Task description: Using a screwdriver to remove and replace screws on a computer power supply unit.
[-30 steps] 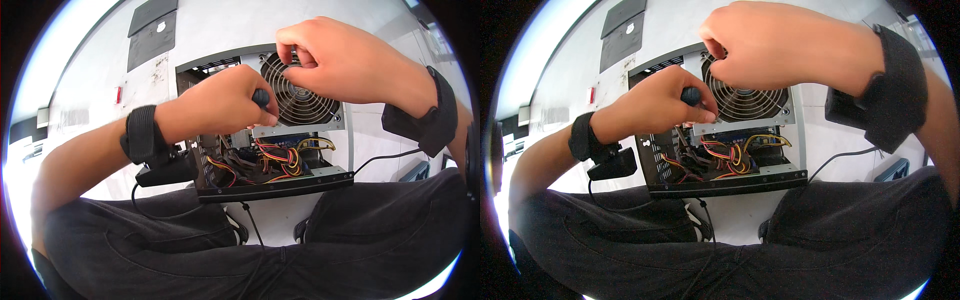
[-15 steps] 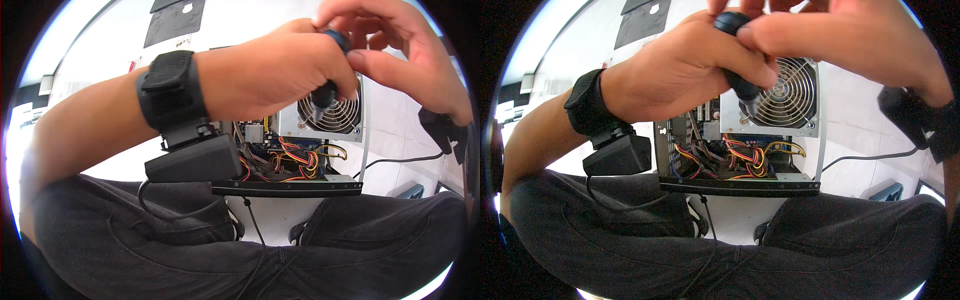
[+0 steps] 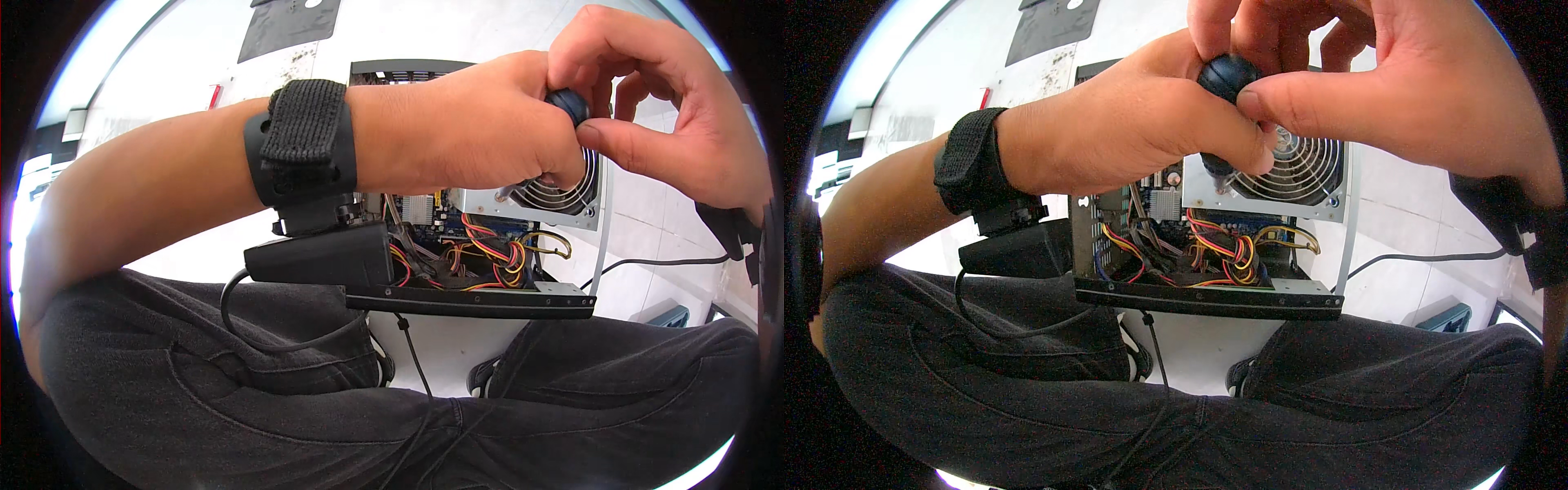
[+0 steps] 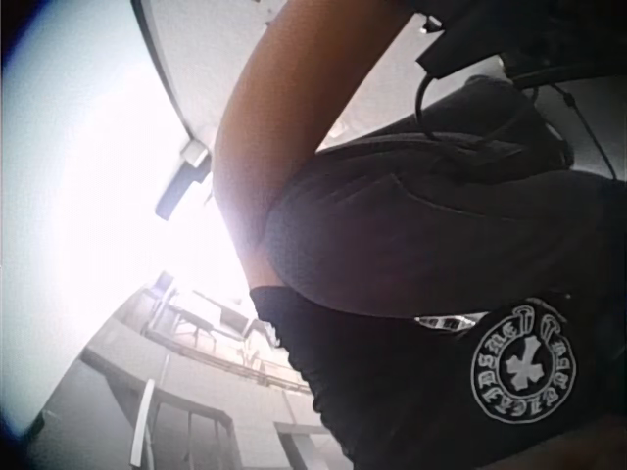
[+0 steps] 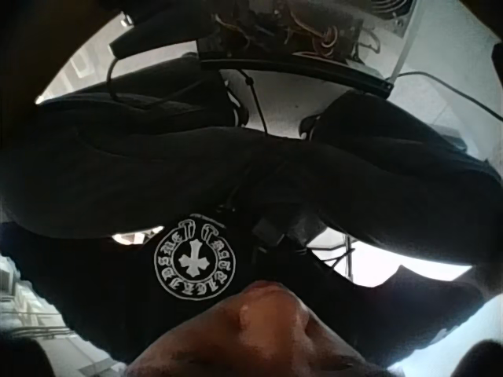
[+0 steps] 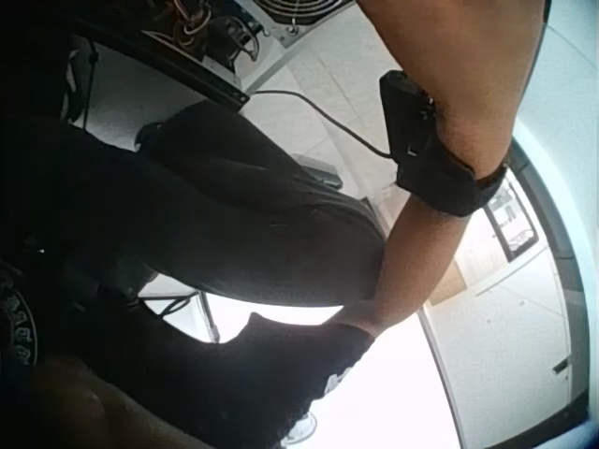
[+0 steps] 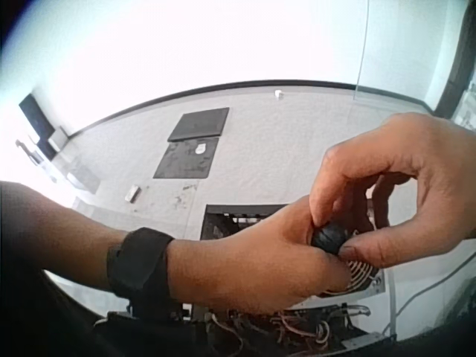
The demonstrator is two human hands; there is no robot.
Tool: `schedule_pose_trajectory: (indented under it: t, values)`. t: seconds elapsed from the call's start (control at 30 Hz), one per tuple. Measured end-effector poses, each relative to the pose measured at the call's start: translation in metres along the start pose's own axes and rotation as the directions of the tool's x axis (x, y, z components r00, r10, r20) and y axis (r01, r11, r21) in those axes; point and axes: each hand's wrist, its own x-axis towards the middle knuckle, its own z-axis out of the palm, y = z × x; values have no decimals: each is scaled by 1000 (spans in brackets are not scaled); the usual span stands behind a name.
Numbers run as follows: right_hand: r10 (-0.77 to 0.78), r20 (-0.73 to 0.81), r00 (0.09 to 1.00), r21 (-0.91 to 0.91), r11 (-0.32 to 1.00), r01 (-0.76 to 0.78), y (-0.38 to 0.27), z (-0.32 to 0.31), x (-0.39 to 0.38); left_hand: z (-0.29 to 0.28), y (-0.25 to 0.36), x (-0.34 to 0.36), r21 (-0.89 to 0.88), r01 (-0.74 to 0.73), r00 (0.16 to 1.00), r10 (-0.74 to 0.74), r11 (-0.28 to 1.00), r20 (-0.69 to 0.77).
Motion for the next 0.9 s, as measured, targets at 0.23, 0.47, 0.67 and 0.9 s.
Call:
schedule_pose_trajectory:
  t: [0.23, 0.47, 0.67, 0.9]
  values:
    - [15, 13, 1000, -5, 1000, -15, 0, 4, -1, 3, -3, 0, 22, -31, 1000, 31, 999, -1]
    - [20, 26, 999, -8, 1000, -19, -3, 6, -1, 2, -5, -3, 65, -58, 998, 59, 996, -15]
    - [28, 31, 999, -3, 1000, -28, -3, 4, 0, 4, -5, -4, 29, -59, 998, 60, 998, -23]
    - [28, 39, 999, 0, 1000, -28, -2, 7, -2, 4, -4, -2, 42, -72, 997, 72, 997, -8]
